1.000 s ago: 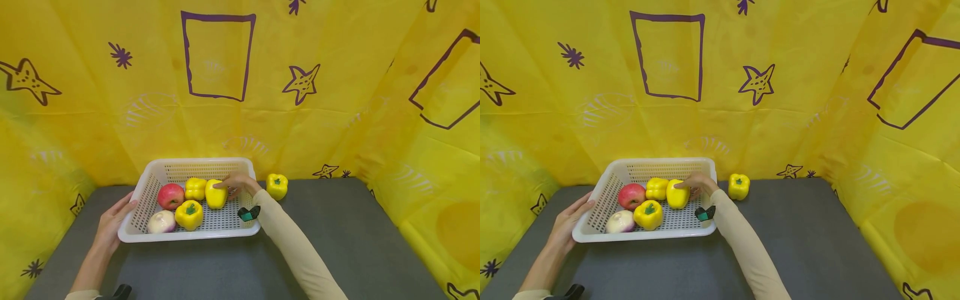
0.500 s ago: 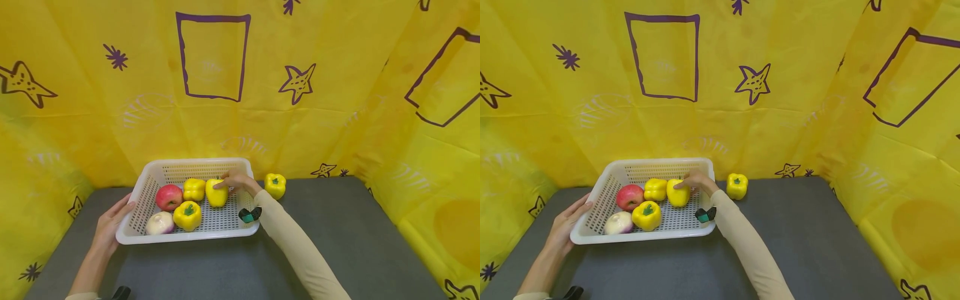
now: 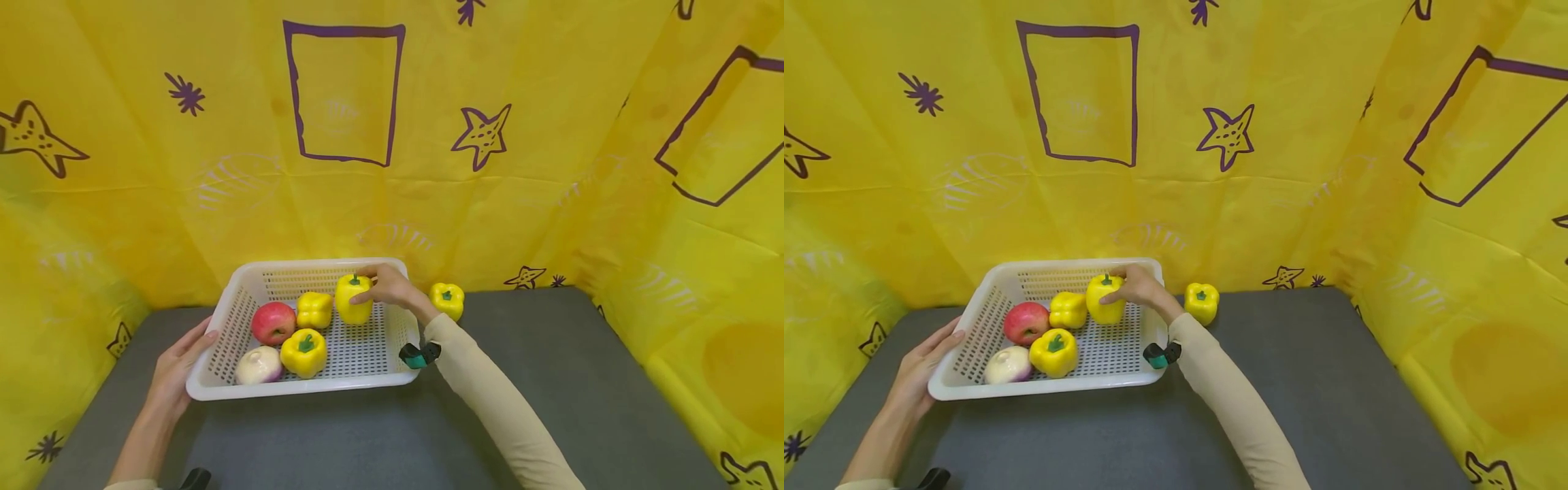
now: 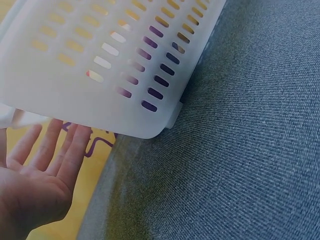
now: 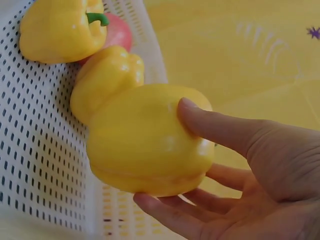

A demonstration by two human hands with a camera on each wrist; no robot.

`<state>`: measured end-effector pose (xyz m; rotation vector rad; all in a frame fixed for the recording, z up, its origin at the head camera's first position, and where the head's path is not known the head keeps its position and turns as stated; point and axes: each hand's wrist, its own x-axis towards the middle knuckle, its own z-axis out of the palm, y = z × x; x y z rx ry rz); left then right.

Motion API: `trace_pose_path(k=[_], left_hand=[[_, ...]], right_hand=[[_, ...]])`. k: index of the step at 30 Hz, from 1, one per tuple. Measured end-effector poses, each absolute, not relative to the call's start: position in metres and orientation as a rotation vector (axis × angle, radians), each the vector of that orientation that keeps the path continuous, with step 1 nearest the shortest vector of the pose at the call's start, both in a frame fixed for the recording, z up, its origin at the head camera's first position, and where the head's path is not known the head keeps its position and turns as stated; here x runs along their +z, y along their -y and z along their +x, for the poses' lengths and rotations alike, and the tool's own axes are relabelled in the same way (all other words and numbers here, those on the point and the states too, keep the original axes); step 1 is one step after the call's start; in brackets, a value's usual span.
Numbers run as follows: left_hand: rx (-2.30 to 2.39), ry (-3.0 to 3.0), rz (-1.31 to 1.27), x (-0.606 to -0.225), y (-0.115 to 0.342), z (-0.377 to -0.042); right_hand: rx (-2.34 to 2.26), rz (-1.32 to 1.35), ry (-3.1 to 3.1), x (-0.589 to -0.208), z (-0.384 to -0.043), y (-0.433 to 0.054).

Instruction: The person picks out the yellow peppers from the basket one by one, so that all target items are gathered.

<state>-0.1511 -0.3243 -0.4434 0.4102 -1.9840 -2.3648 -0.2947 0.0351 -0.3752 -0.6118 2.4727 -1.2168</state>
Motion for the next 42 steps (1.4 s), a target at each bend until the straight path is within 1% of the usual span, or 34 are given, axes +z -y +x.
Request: trace_pose_path(k=[12, 21, 42], left_hand=[[-2.384, 1.951, 0.402, -0.445, 0.325, -0.150], [-2.377, 1.973, 0.447, -0.444, 0.325, -0.152], [-2.369, 1.971, 0.436, -0.445, 0.326, -0.150]], right_hand=[[-1.269, -0.664, -2.529, -0.351, -0.282, -0.047], [-1.377, -0.698, -2.545, -0.339, -0.276, -0.066], [-1.493, -0.690, -2.610, -0.336, -0.278, -0.124]])
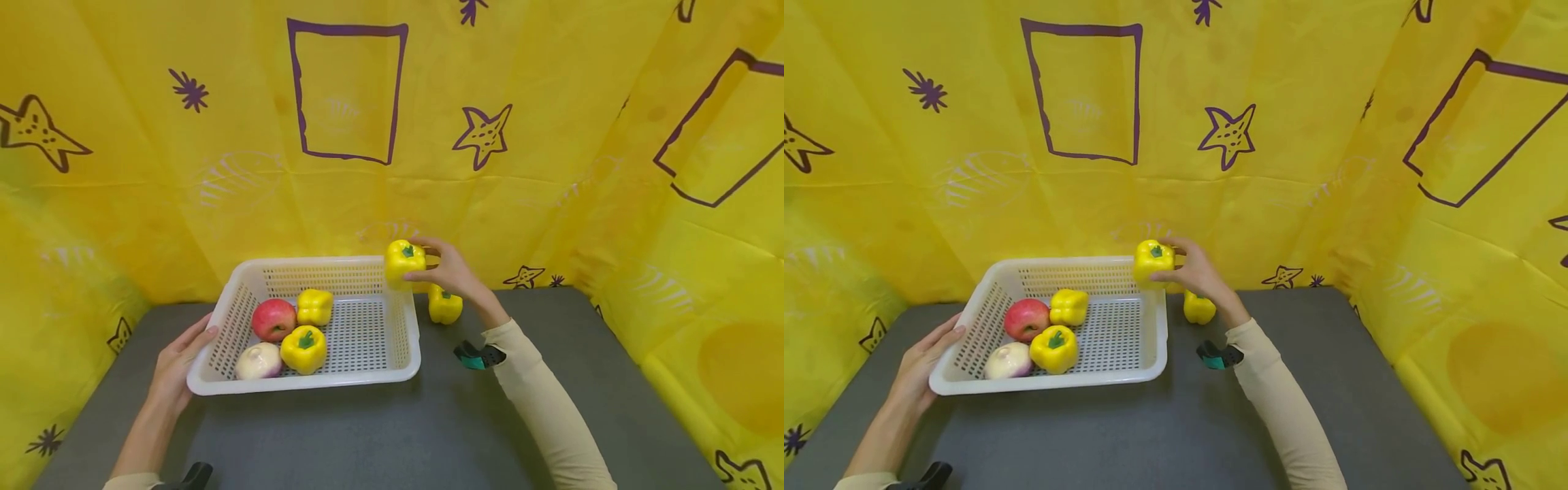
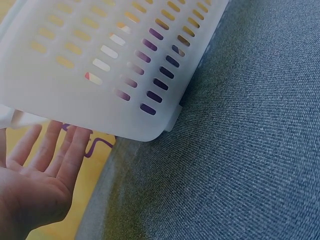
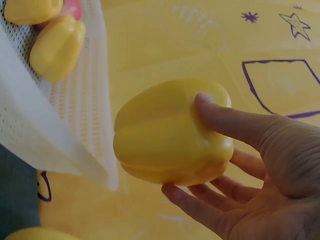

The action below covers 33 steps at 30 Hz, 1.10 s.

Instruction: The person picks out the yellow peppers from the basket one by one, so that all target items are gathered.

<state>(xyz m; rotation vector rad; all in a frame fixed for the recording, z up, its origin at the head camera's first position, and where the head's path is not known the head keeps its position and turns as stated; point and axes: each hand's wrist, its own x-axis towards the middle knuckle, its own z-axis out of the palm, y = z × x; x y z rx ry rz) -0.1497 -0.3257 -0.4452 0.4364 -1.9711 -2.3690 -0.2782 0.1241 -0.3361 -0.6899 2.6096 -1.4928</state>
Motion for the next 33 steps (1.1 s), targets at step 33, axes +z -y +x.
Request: trace_pose_path(k=[33], left_hand=[[-2.439, 1.865, 0.393, -0.447, 0.324, -0.150]], right_hand=[[-1.514, -0.586, -2.679, -0.360, -0.278, -0.225]])
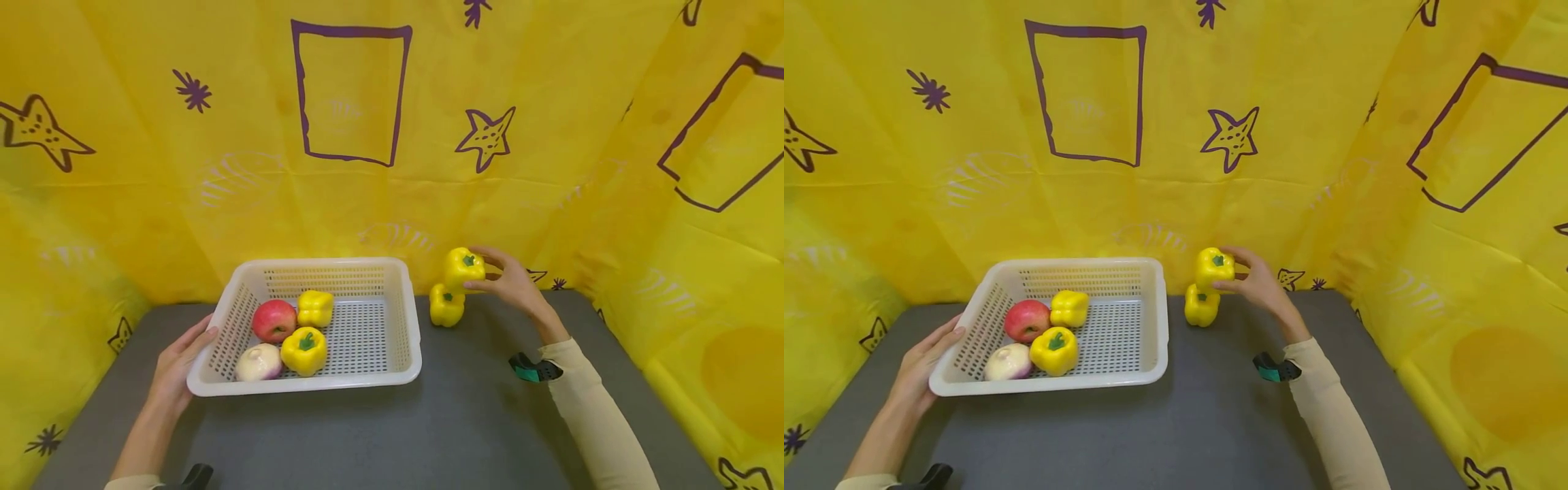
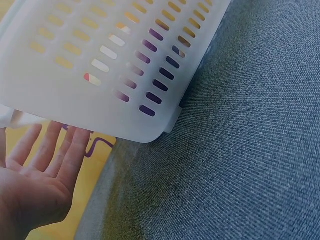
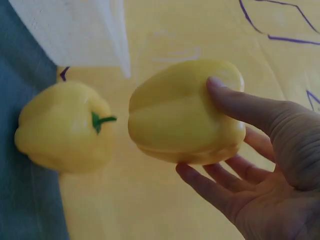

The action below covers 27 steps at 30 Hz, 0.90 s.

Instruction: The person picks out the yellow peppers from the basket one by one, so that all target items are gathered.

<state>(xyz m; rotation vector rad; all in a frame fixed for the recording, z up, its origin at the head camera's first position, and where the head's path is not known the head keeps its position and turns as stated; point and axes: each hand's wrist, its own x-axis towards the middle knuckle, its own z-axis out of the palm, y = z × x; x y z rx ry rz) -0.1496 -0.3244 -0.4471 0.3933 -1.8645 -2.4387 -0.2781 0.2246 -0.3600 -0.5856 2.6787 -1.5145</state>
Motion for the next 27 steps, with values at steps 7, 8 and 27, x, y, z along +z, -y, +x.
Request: trace_pose_path(k=[7, 8, 27], left_hand=[[-2.434, 1.870, 0.374, -0.447, 0.323, -0.150], [-2.434, 1.869, 0.374, -0.447, 0.323, -0.150], [-2.462, 1.817, 0.402, -0.446, 0.323, -0.149]], right_hand=[[-1.511, -0.564, -2.675, -0.372, -0.278, -0.247], [-1.505, -0.551, -2.677, -0.374, -0.278, -0.250], [-1.361, -0.516, -2.689, -0.435, -0.285, -0.293]])
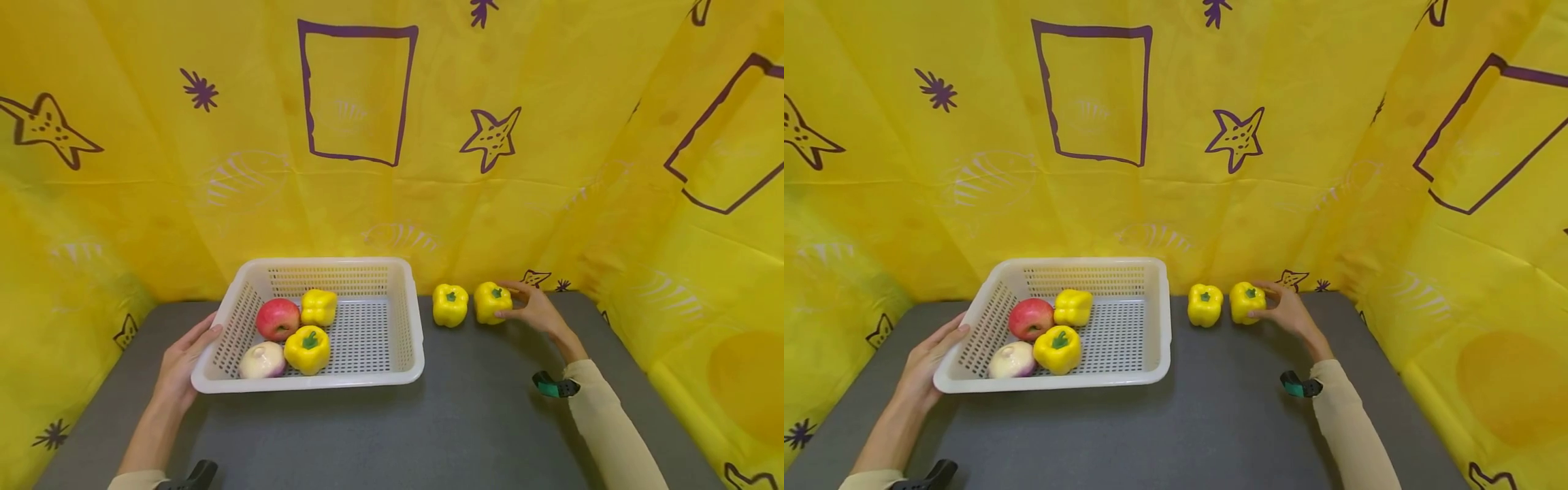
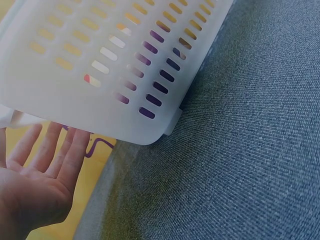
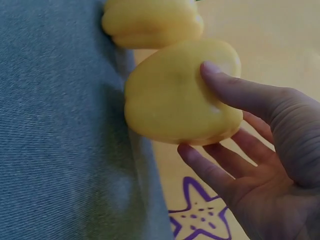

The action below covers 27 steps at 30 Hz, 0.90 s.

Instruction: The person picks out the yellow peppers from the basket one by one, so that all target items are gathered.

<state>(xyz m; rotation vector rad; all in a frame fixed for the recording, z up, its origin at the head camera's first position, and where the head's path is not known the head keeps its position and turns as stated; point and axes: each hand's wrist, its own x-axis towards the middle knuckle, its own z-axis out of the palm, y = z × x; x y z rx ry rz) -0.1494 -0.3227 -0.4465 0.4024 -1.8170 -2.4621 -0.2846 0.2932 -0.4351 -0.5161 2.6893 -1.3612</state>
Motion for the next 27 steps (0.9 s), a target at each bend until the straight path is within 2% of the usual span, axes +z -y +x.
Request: trace_pose_path(k=[9, 27], left_hand=[[-2.452, 1.838, 0.400, -0.4471, 0.3224, -0.1502], [-2.464, 1.815, 0.382, -0.4471, 0.3228, -0.1496]], right_hand=[[-1.291, -0.515, -2.735, -0.4462, -0.2841, -0.2955], [-1.340, -0.543, -2.696, -0.4415, -0.2783, -0.2913]])
